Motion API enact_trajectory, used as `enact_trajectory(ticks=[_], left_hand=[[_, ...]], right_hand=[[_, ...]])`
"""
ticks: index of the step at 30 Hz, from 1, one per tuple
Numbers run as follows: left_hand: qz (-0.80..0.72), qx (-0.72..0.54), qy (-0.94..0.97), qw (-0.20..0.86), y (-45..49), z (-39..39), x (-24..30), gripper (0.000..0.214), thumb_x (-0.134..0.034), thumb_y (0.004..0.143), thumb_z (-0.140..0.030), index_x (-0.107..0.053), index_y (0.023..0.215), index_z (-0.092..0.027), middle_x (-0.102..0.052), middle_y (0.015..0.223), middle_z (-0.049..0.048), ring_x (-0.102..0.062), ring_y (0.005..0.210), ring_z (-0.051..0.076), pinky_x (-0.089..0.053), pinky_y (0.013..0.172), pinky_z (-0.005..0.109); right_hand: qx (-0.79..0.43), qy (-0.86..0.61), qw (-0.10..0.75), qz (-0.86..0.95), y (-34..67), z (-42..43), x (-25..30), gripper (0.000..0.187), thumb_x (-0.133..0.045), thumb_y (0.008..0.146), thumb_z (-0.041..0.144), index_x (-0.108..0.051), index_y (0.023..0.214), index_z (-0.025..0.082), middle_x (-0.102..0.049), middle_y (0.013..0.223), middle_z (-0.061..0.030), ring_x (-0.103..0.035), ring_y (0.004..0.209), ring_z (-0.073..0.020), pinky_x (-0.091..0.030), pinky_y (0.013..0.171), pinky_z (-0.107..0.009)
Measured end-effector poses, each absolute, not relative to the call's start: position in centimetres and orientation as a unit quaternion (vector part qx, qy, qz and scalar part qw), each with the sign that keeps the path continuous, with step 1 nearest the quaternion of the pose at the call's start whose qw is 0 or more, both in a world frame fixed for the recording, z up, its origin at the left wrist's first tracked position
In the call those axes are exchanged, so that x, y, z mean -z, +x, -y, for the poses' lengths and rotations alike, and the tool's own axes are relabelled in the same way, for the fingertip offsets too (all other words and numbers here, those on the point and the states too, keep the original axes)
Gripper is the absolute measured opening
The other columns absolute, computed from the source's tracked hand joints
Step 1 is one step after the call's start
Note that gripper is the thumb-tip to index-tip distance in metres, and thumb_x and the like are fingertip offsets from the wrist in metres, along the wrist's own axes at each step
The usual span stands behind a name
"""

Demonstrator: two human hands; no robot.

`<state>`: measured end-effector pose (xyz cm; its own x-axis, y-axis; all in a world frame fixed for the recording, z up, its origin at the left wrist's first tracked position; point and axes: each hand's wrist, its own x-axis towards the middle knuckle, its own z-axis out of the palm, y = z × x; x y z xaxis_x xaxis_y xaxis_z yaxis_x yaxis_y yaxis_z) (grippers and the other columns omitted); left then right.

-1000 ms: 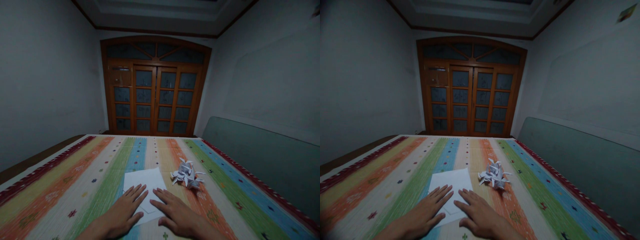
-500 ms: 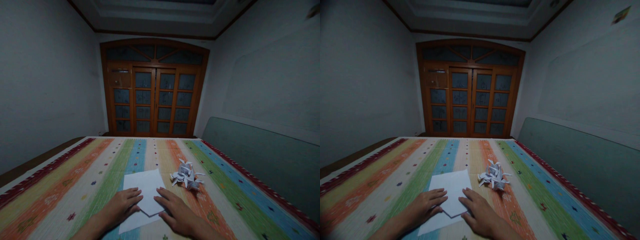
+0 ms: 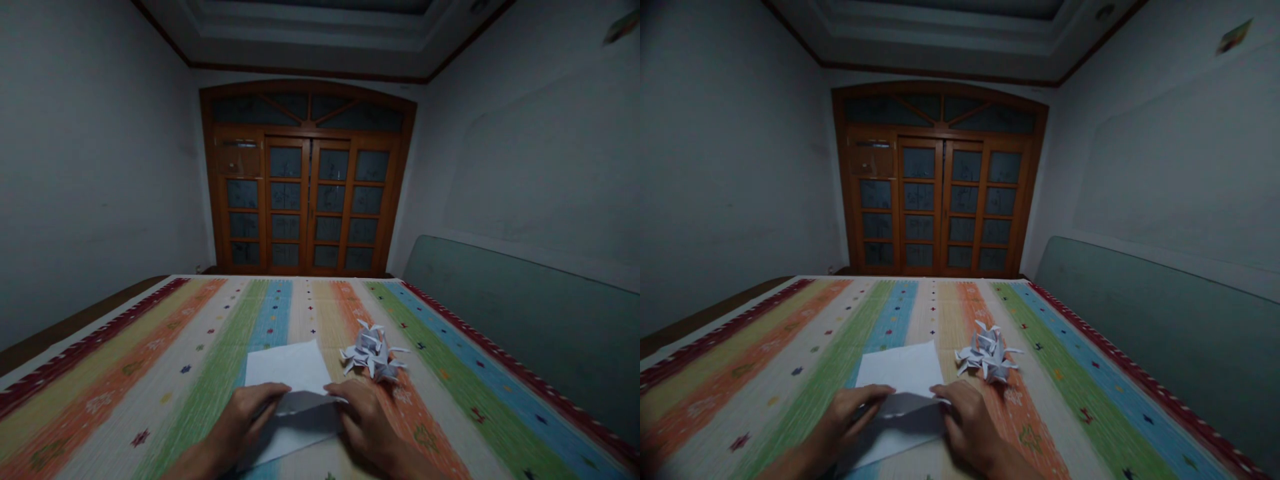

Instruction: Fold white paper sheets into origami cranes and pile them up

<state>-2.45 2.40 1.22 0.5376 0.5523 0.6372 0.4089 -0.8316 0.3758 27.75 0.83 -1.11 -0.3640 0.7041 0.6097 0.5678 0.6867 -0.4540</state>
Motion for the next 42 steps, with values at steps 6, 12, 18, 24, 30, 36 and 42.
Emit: enact_trajectory(ticks=[6,12,18,24,30,36,42], left_hand=[[-0.411,-0.440,0.777,0.181,-0.2,-0.9,-1.4,0.033,-0.052,0.104,-0.031,-0.061,0.136,-0.024,-0.074,0.075,-0.0026,-0.066,0.050,0.014,-0.054,0.053,0.021],[-0.411,-0.367,0.823,0.138,0.3,-0.4,-1.5,0.025,-0.050,0.099,-0.021,-0.075,0.101,-0.025,-0.075,0.094,0.0056,-0.076,0.084,0.023,-0.062,0.077,0.031],[-0.421,-0.278,0.863,0.018,-0.2,-0.2,-0.5,0.025,-0.058,0.095,-0.018,-0.073,0.114,-0.026,-0.068,0.126,0.0115,-0.073,0.103,0.029,-0.063,0.089,0.043],[-0.364,-0.219,0.905,0.012,-1.0,-0.8,1.0,0.052,-0.060,0.102,-0.024,-0.049,0.152,-0.031,-0.057,0.155,0.0060,-0.050,0.143,0.035,-0.049,0.114,0.055],[-0.373,-0.173,0.909,0.065,-1.4,-0.8,1.6,0.083,-0.057,0.106,-0.034,-0.001,0.167,-0.035,-0.027,0.172,0.0067,-0.031,0.155,0.034,-0.040,0.121,0.058],[-0.365,-0.154,0.914,0.086,-1.3,-0.4,1.0,0.101,-0.063,0.104,-0.039,0.019,0.162,-0.037,-0.008,0.174,0.0066,-0.022,0.157,0.037,-0.035,0.123,0.059],[-0.357,-0.129,0.921,0.090,-0.9,-0.3,0.3,0.094,-0.059,0.106,-0.038,0.015,0.164,-0.037,-0.005,0.174,0.0042,-0.013,0.159,0.036,-0.029,0.125,0.061]], right_hand=[[-0.210,-0.481,0.530,0.666,27.5,-1.7,2.0,0.041,-0.064,0.094,0.047,-0.072,0.125,0.023,-0.076,0.121,-0.0151,-0.076,0.095,-0.0311,-0.066,0.069,-0.038],[-0.192,-0.528,0.426,0.709,27.1,-1.7,0.3,0.048,-0.062,0.090,0.031,-0.067,0.136,0.018,-0.077,0.117,-0.0143,-0.073,0.103,-0.0328,-0.061,0.090,-0.047],[-0.164,-0.490,0.319,0.795,27.0,-1.0,0.0,0.068,-0.058,0.085,0.018,-0.049,0.153,0.010,-0.058,0.151,-0.0201,-0.057,0.137,-0.0356,-0.045,0.116,-0.053],[-0.153,-0.446,0.275,0.838,26.9,-0.5,0.5,0.079,-0.053,0.090,0.016,-0.027,0.164,0.011,-0.056,0.152,-0.0211,-0.056,0.138,-0.0321,-0.044,0.118,-0.051],[-0.200,-0.361,0.138,0.900,27.1,0.4,-1.4,0.079,-0.062,0.098,0.044,-0.031,0.163,0.013,-0.038,0.165,-0.0202,-0.039,0.151,-0.0360,-0.033,0.124,-0.052],[-0.249,-0.332,0.081,0.906,27.1,0.3,-2.7,0.092,-0.055,0.097,0.070,-0.017,0.166,0.022,-0.014,0.172,-0.0127,-0.017,0.159,-0.0351,-0.019,0.130,-0.052],[-0.234,-0.335,0.069,0.910,26.2,0.5,-1.8,0.099,-0.056,0.095,0.071,-0.013,0.166,0.017,-0.006,0.171,-0.0159,-0.009,0.160,-0.0358,-0.016,0.130,-0.053]])
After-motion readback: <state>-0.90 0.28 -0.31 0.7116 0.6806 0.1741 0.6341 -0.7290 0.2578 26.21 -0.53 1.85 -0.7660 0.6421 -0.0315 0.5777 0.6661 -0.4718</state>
